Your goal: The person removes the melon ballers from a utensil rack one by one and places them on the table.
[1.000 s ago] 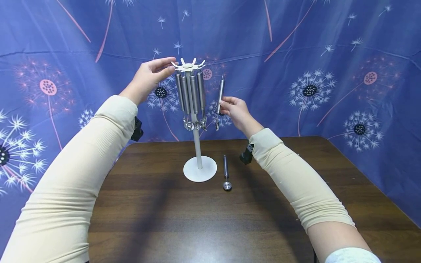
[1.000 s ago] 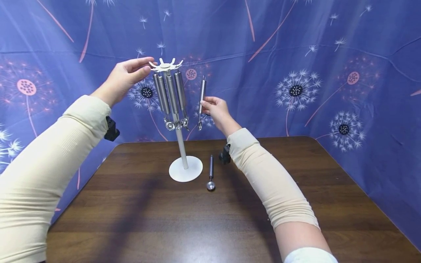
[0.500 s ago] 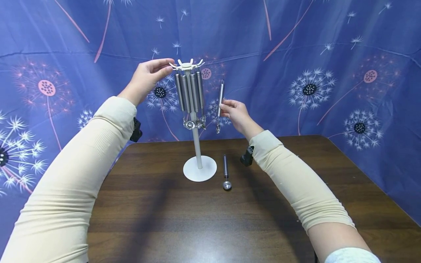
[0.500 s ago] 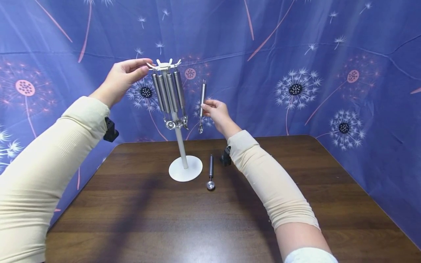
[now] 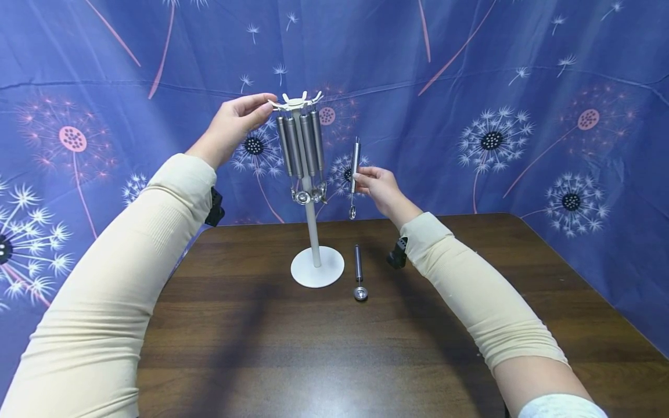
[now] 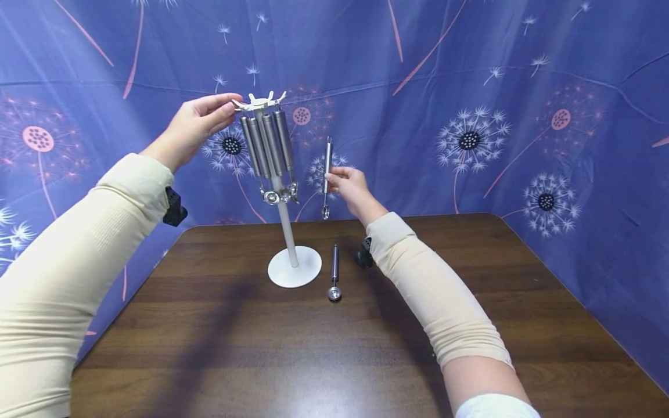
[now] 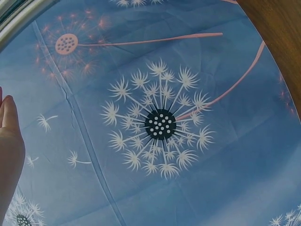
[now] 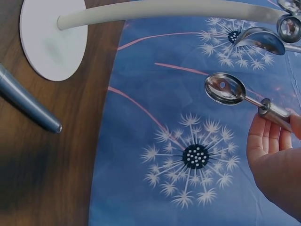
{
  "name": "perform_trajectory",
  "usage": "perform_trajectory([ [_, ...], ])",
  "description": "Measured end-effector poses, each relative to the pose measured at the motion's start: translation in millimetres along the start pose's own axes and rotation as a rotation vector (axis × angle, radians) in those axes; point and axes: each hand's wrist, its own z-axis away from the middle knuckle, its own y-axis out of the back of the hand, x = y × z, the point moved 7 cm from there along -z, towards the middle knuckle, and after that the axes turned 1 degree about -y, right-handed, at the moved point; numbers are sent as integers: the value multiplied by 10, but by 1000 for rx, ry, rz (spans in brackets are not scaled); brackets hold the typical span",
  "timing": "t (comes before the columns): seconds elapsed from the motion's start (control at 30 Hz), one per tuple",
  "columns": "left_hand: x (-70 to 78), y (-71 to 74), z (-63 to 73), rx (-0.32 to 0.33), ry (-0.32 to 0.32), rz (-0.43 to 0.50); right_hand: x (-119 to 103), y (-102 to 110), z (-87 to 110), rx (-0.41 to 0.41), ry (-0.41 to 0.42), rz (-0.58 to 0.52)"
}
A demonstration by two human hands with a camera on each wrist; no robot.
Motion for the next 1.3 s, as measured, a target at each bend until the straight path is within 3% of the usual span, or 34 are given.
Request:
perform_trajectory([
  [0.27, 5, -19, -10, -9, 13, 55, 63, 64, 17, 2, 1, 16],
  [0.7, 37, -46, 20, 29, 31, -12, 253, 164, 59, -4, -37, 91],
  [0.97, 18, -40, 24, 21, 7, 109, 375, 231, 133, 9, -100, 222],
  [1.3, 6, -54, 0, 6, 23, 170, 519, 276, 241, -3, -169, 230],
])
